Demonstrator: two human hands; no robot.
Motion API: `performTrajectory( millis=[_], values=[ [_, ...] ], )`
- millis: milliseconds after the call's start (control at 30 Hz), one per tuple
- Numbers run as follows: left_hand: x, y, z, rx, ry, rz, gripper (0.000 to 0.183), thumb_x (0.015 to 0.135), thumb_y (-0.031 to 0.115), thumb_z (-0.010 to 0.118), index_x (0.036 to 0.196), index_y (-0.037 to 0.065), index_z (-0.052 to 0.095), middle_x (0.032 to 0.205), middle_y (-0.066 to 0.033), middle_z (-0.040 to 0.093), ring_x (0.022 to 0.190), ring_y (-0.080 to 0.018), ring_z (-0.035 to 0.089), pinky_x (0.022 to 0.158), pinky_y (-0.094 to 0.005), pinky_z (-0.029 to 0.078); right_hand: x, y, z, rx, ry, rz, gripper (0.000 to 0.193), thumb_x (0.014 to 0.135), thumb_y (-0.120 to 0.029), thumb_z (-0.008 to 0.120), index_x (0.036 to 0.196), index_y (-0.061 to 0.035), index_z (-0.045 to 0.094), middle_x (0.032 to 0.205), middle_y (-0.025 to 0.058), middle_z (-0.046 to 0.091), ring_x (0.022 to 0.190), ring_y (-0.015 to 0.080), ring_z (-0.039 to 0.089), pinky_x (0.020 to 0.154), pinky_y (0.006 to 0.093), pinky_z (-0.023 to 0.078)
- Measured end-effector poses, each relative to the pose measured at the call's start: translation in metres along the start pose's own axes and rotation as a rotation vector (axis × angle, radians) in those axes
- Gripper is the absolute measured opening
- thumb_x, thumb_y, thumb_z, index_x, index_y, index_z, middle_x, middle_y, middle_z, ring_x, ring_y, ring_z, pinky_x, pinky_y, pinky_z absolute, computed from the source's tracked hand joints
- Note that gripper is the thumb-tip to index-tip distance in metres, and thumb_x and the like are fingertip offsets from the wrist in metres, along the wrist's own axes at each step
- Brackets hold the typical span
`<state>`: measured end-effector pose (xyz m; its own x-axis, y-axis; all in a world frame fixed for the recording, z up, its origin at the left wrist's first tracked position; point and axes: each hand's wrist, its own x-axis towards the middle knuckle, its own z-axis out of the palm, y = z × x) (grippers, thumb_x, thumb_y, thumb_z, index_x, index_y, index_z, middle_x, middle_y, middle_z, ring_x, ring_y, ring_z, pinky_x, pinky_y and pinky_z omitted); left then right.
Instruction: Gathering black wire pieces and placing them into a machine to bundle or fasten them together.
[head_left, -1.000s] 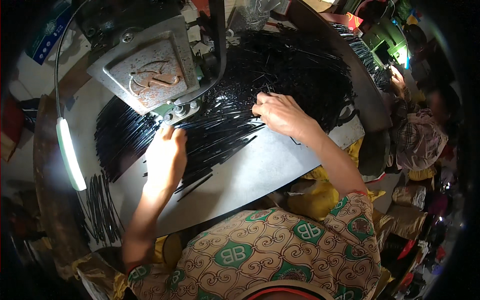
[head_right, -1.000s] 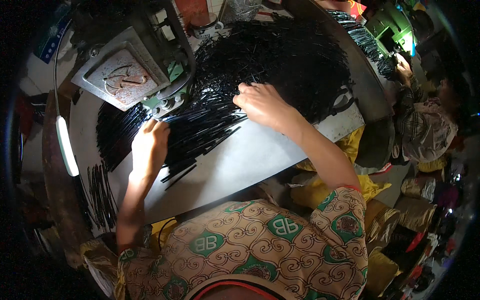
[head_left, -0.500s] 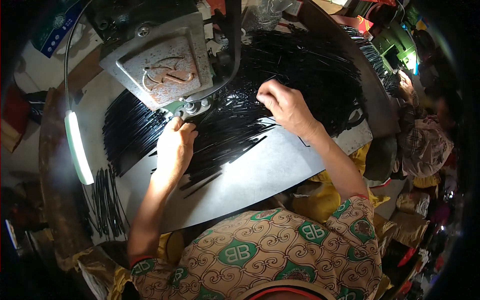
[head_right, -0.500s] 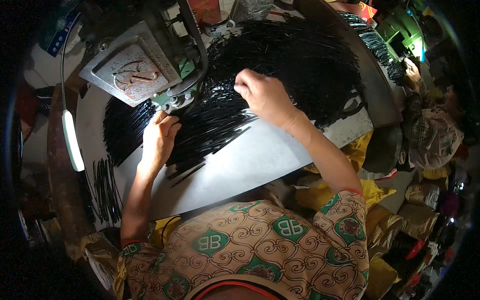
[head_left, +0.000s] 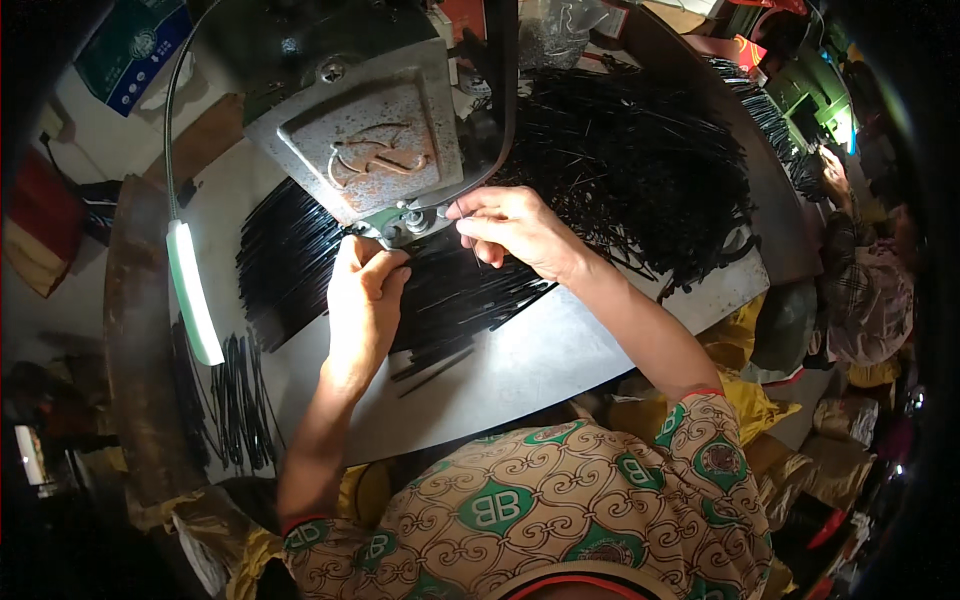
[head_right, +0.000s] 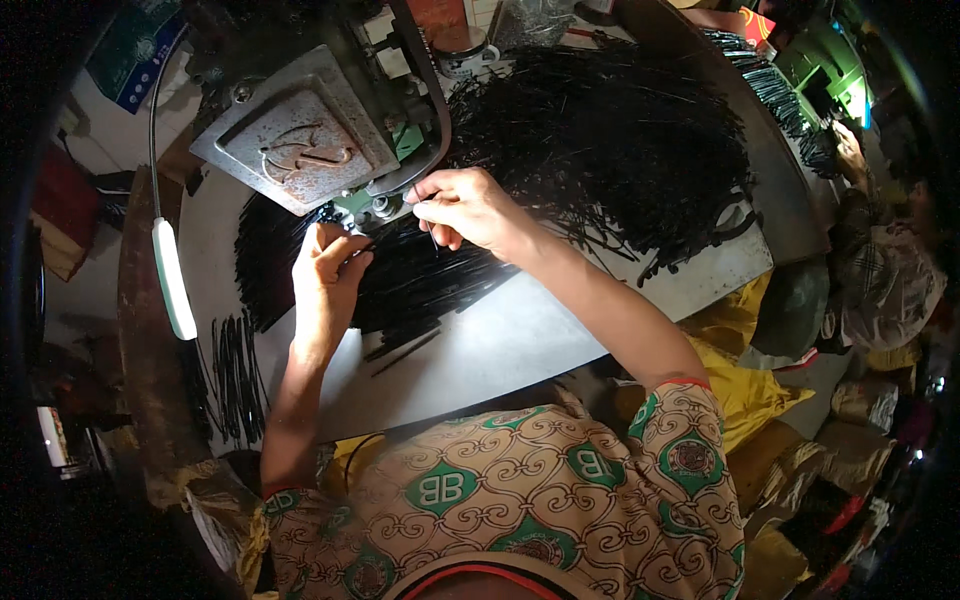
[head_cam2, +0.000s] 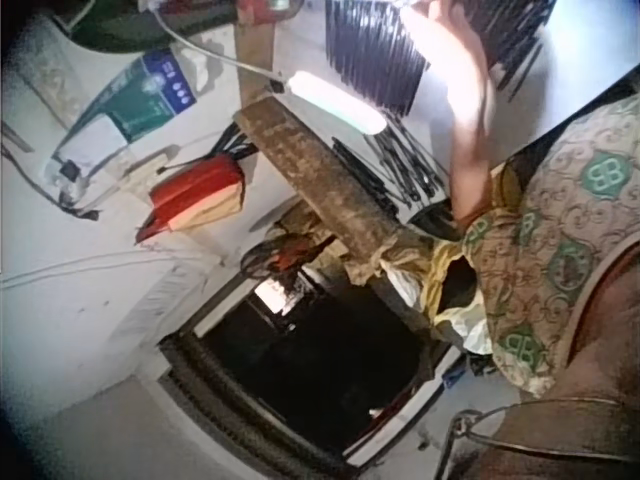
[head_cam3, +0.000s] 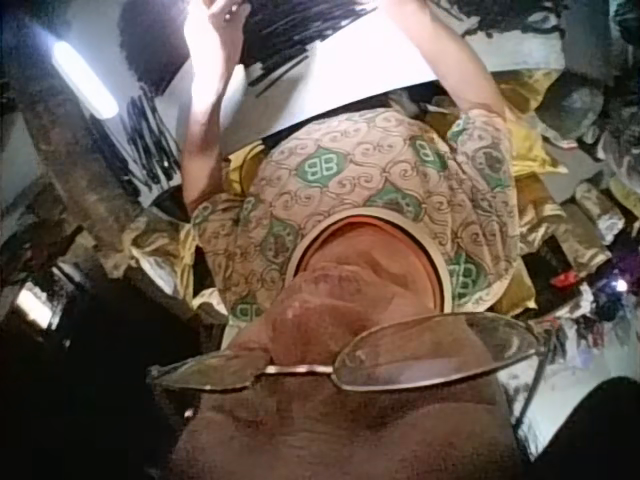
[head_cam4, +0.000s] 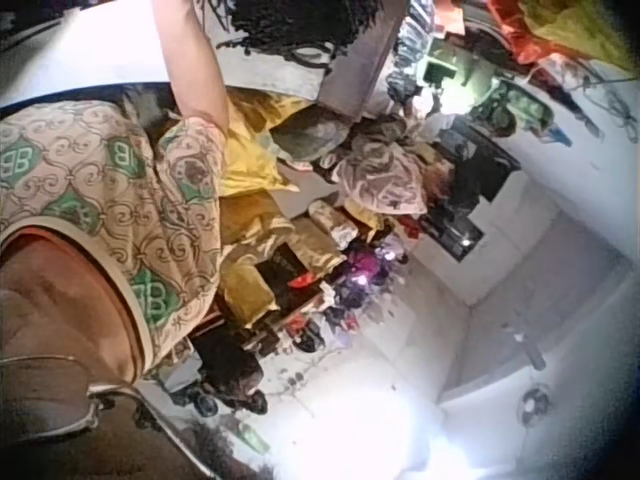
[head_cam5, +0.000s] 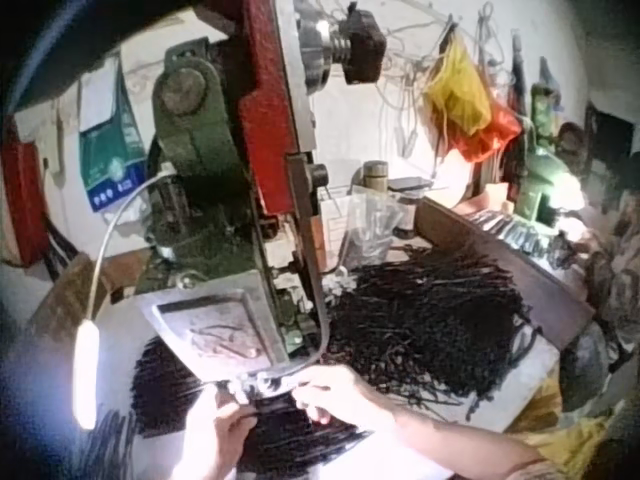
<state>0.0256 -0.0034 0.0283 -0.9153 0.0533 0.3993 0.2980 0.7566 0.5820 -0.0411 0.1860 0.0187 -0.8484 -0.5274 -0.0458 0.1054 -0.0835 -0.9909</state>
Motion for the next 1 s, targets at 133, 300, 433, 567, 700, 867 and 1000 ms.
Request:
performTrajectory(
  millis=[133, 300, 433, 567, 700, 867, 1000],
  values=[
    [-0.008, 0.018, -0.013, -0.079, -0.123, -0.108, 0.013, 0.073, 0.0, 0.057, 0.086, 0.003, 0.06, 0.076, -0.0071, 0.053, 0.058, -0.016, 0.052, 0.053, -0.0262, 0.042, 0.001, 0.0, 0.004, 0.069, -0.03, 0.049, 0.02, 0.081, -0.009, 0.056, 0.095, 0.0045, 0.054, 0.067, 0.0056, 0.054, 0.047, 0.0057, 0.046, 0.04, 0.0174, 0.036],
    [-0.016, 0.022, -0.018, -0.796, -0.299, -0.398, 0.016, 0.084, -0.002, 0.044, 0.094, -0.001, 0.056, 0.076, -0.006, 0.056, 0.06, -0.0111, 0.056, 0.053, -0.0219, 0.046, 0.001, -0.003, 0.006, 0.004, -0.043, 0.05, 0.02, 0.082, -0.014, 0.055, 0.091, 0.0029, 0.057, 0.063, 0.0038, 0.053, 0.044, 0.004, 0.043, 0.038, 0.0168, 0.032],
    [-0.008, 0.015, -0.012, -0.671, -0.267, -0.45, 0.017, 0.081, -0.005, 0.046, 0.094, -0.002, 0.055, 0.079, -0.0078, 0.055, 0.059, -0.0096, 0.055, 0.05, -0.0205, 0.045, 0.004, 0.0, 0.006, -0.087, -0.029, 0.043, 0.018, 0.081, -0.017, 0.055, 0.085, 0.001, 0.059, 0.06, 0.0011, 0.051, 0.047, 0.0028, 0.042, 0.039, 0.0165, 0.032],
    [0.003, -0.001, 0.0, -0.463, 0.015, -0.363, 0.021, 0.076, -0.004, 0.054, 0.097, -0.001, 0.055, 0.074, -0.0055, 0.058, 0.055, -0.0074, 0.05, 0.051, -0.0192, 0.041, 0.009, 0.001, 0.01, -0.098, -0.003, 0.033, 0.018, 0.08, -0.017, 0.056, 0.083, 0.0006, 0.059, 0.06, -0.0007, 0.049, 0.05, 0.0029, 0.042, 0.041, 0.0164, 0.032],
    [0.008, -0.025, 0.013, -0.396, 0.045, -0.314, 0.017, 0.075, 0.0, 0.058, 0.093, -0.002, 0.058, 0.07, -0.0043, 0.057, 0.054, -0.0062, 0.046, 0.05, -0.0194, 0.037, 0.011, 0.0, 0.015, -0.056, 0.01, 0.053, 0.019, 0.08, -0.017, 0.057, 0.086, 0.0014, 0.059, 0.06, -0.0018, 0.047, 0.051, 0.003, 0.041, 0.042, 0.0159, 0.032],
    [0.014, -0.024, 0.017, -0.371, 0.083, -0.29, 0.016, 0.073, 0.002, 0.062, 0.089, -0.002, 0.06, 0.07, -0.0068, 0.06, 0.057, -0.0095, 0.05, 0.057, -0.0222, 0.042, 0.009, -0.005, 0.017, -0.042, 0.018, 0.051, 0.019, 0.08, -0.016, 0.057, 0.088, 0.0015, 0.059, 0.06, -0.0029, 0.046, 0.051, 0.0019, 0.04, 0.042, 0.0143, 0.03],
    [0.013, -0.027, 0.019, -0.353, 0.083, -0.259, 0.016, 0.073, 0.002, 0.062, 0.087, -0.002, 0.06, 0.069, -0.0064, 0.059, 0.058, -0.0092, 0.049, 0.057, -0.0223, 0.042, 0.011, -0.003, 0.018, -0.04, 0.024, 0.056, 0.017, 0.081, -0.015, 0.057, 0.087, 0.0009, 0.059, 0.06, -0.0035, 0.046, 0.051, 0.0013, 0.039, 0.042, 0.0139, 0.029]
  ],
)
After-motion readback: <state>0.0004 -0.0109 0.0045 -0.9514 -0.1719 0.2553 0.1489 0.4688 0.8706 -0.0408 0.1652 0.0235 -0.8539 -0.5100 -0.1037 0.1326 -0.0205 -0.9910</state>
